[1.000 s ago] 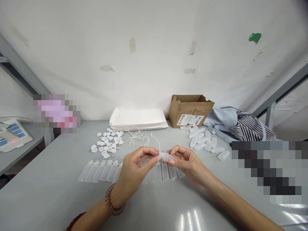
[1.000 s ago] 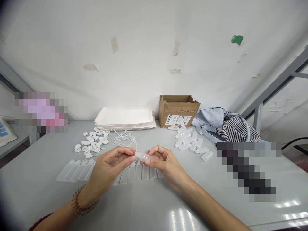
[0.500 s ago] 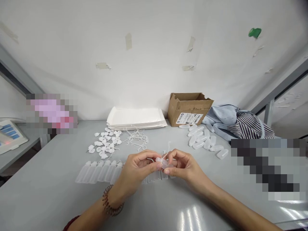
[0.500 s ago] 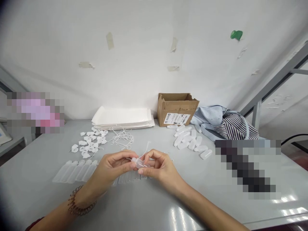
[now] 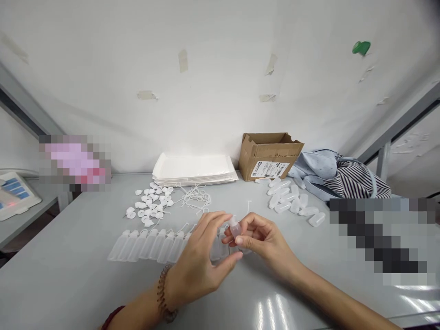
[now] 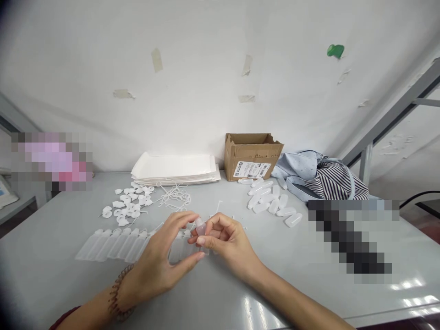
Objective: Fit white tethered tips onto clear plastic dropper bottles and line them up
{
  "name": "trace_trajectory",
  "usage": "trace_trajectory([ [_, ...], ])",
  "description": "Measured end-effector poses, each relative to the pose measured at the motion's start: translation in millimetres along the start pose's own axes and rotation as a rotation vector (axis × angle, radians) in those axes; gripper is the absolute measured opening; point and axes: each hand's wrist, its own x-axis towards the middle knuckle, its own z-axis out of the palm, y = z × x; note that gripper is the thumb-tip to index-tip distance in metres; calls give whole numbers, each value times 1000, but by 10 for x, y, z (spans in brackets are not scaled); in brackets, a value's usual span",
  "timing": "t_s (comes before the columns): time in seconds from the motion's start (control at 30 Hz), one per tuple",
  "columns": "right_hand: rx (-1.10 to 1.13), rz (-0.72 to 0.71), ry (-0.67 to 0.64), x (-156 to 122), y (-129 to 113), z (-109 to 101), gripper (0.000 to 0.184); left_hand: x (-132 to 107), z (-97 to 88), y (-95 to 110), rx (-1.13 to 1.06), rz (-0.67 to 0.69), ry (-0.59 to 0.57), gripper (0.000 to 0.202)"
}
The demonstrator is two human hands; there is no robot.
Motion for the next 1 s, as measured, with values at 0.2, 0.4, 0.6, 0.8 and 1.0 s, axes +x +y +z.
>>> trace_trajectory([
  [0.2, -22, -11, 5, -46, 21, 72, 25, 4, 131, 19, 168, 100, 118, 50],
  [0.4, -268, -23, 22, -48, 19, 11, 26, 20, 98, 31, 187, 163, 131, 46],
  [0.6, -689, -131, 2, 21, -171, -215, 26, 55, 74, 2, 182, 134, 85, 49],
  [0.8, -1023, -150, -74, -11, -461, -451, 24, 248, 203, 80, 160, 44, -69, 44],
  [1.0, -1271, -89, -8, -39, -601, -749, 18, 462, 506, 221, 203, -87, -244, 45],
])
